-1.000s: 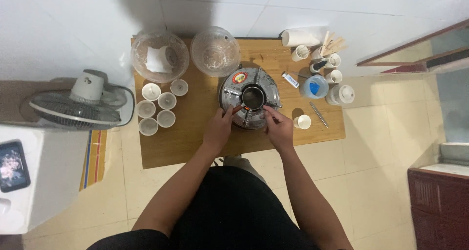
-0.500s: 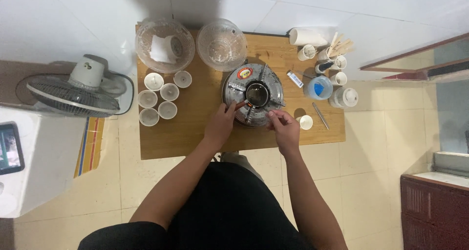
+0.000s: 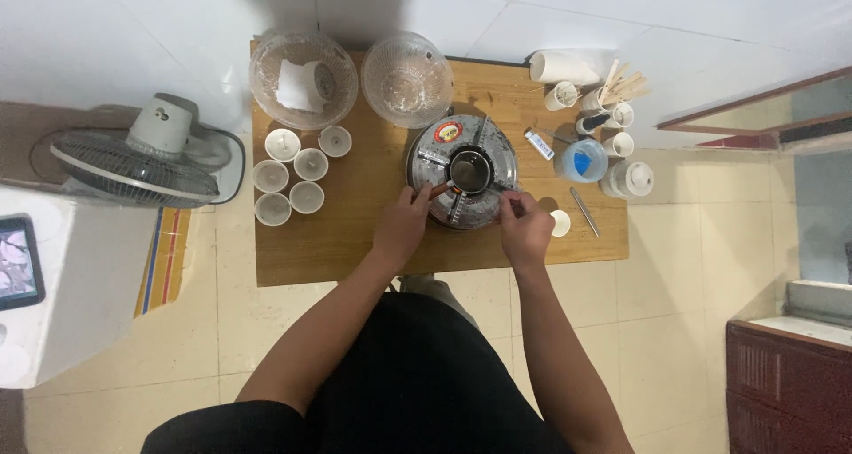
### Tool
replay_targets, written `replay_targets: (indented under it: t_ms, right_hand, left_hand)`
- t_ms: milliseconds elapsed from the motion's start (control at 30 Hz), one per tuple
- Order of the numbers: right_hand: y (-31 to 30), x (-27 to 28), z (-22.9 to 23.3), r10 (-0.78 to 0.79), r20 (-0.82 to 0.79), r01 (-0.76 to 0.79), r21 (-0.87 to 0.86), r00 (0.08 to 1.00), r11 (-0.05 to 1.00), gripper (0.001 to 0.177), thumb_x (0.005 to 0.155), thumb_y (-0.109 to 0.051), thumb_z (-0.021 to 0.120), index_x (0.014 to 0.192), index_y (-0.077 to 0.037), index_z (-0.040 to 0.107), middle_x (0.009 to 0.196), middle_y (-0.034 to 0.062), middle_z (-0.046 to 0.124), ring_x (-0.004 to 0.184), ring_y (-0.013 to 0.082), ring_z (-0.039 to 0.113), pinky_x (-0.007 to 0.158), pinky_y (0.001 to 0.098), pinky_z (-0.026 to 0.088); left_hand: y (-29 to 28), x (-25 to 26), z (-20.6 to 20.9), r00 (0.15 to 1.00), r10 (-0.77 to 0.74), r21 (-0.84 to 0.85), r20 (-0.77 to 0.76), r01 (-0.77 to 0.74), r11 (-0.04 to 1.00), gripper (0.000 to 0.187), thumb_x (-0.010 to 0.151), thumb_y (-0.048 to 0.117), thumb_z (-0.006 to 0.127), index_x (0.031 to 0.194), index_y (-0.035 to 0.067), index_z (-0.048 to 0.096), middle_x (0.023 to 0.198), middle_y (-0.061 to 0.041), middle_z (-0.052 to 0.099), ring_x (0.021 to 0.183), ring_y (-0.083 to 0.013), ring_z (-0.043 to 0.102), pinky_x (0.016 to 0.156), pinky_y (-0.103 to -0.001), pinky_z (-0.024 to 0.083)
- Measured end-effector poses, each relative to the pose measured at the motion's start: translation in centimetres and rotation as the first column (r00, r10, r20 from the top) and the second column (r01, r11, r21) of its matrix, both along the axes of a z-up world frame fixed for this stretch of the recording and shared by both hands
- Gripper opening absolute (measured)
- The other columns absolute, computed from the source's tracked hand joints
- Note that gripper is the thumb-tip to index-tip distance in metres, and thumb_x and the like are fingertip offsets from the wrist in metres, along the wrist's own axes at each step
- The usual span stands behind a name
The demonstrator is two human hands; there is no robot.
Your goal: Using a small metal tool to poke a hole or clean a piece of solid wax on a workshop table.
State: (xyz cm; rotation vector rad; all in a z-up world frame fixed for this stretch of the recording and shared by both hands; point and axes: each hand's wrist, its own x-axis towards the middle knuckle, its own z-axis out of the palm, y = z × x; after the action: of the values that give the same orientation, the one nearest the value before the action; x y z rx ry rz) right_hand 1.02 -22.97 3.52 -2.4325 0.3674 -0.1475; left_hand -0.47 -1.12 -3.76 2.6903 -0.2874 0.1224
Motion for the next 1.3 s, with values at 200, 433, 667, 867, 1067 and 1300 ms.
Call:
replay_targets:
  t_ms: [200, 433, 667, 867, 1067, 1300]
  right_hand:
    - [0.9, 0.7, 2.6, 0.037, -0.009, -0.038, -0.032, 0.999, 0.999, 0.006, 0.098, -0.006, 0.071, 0.100, -0.003, 0.076, 0.081, 0.0138, 0.076, 0.070, 0.0232, 0.074, 0.063, 0.0357, 0.058]
    - [1.7, 0.3, 1.9, 0.068, -0.052, -0.069, -0.026, 0.996, 0.997, 0.009, 0.095, -0.015, 0.076, 0.100, -0.008, 0.079, 0.084, 0.0133, 0.077, 0.080, 0.0267, 0.076, 0.070, 0.0382, 0.060]
    - [1.6, 1.4, 4.4, 0.028, -0.103, -0.041, -0.128, 0.994, 0.991, 0.009, 0.091, -0.010, 0.075, 0.097, -0.005, 0.078, 0.080, 0.0153, 0.075, 0.075, 0.0302, 0.075, 0.065, 0.0396, 0.059]
    - [3.0, 1.5, 3.8, 0.059, -0.103, -0.069, -0.089, 0.993, 0.994, 0.010, 0.093, -0.013, 0.071, 0.096, -0.007, 0.079, 0.077, 0.0132, 0.076, 0.073, 0.0276, 0.075, 0.066, 0.0378, 0.058]
    - [2.4, 0.6, 2.9, 0.062, -0.134, -0.063, -0.010, 0.989, 0.998, 0.010, 0.091, -0.016, 0.072, 0.093, -0.010, 0.079, 0.077, 0.0124, 0.076, 0.075, 0.0270, 0.074, 0.069, 0.0392, 0.057]
    - [1.8, 0.0, 5.0, 0.096, -0.049, -0.104, -0.238, 0.994, 0.966, 0.009, 0.090, -0.015, 0.075, 0.094, -0.008, 0.080, 0.077, 0.0189, 0.072, 0.075, 0.0357, 0.073, 0.065, 0.0424, 0.060]
  left_hand:
    - [0.0, 0.0, -0.2, 1.000, 0.000, -0.065, 0.013, 0.000, 0.998, 0.030, 0.108, 0.022, 0.053, 0.135, 0.011, 0.060, 0.097, -0.008, 0.060, 0.075, -0.0212, 0.074, 0.059, -0.029, 0.060]
    - [-0.1, -0.2, 0.1, 0.999, 0.029, 0.008, 0.015, -0.030, 1.000, 0.032, 0.109, 0.028, 0.050, 0.138, 0.016, 0.059, 0.100, -0.005, 0.058, 0.075, -0.0156, 0.072, 0.062, -0.026, 0.061]
    - [-0.2, 0.0, -0.8, 0.999, -0.019, -0.046, -0.037, 0.017, 0.999, 0.035, 0.109, 0.026, 0.049, 0.140, 0.013, 0.060, 0.104, -0.009, 0.060, 0.077, -0.0206, 0.072, 0.061, -0.030, 0.060]
    - [0.0, 0.1, -0.9, 0.999, -0.044, 0.010, -0.025, 0.045, 0.999, 0.034, 0.109, 0.025, 0.049, 0.139, 0.012, 0.061, 0.106, -0.008, 0.061, 0.082, -0.0202, 0.072, 0.065, -0.029, 0.061]
    - [0.2, -0.1, 0.3, 0.999, -0.013, -0.023, -0.045, 0.012, 1.000, 0.034, 0.110, 0.026, 0.049, 0.139, 0.014, 0.061, 0.101, -0.007, 0.060, 0.078, -0.0185, 0.071, 0.062, -0.027, 0.059]
    - [-0.2, 0.2, -0.6, 1.000, 0.012, 0.010, -0.021, -0.012, 1.000, 0.032, 0.110, 0.031, 0.049, 0.137, 0.018, 0.061, 0.098, -0.005, 0.059, 0.075, -0.0167, 0.070, 0.059, -0.027, 0.058]
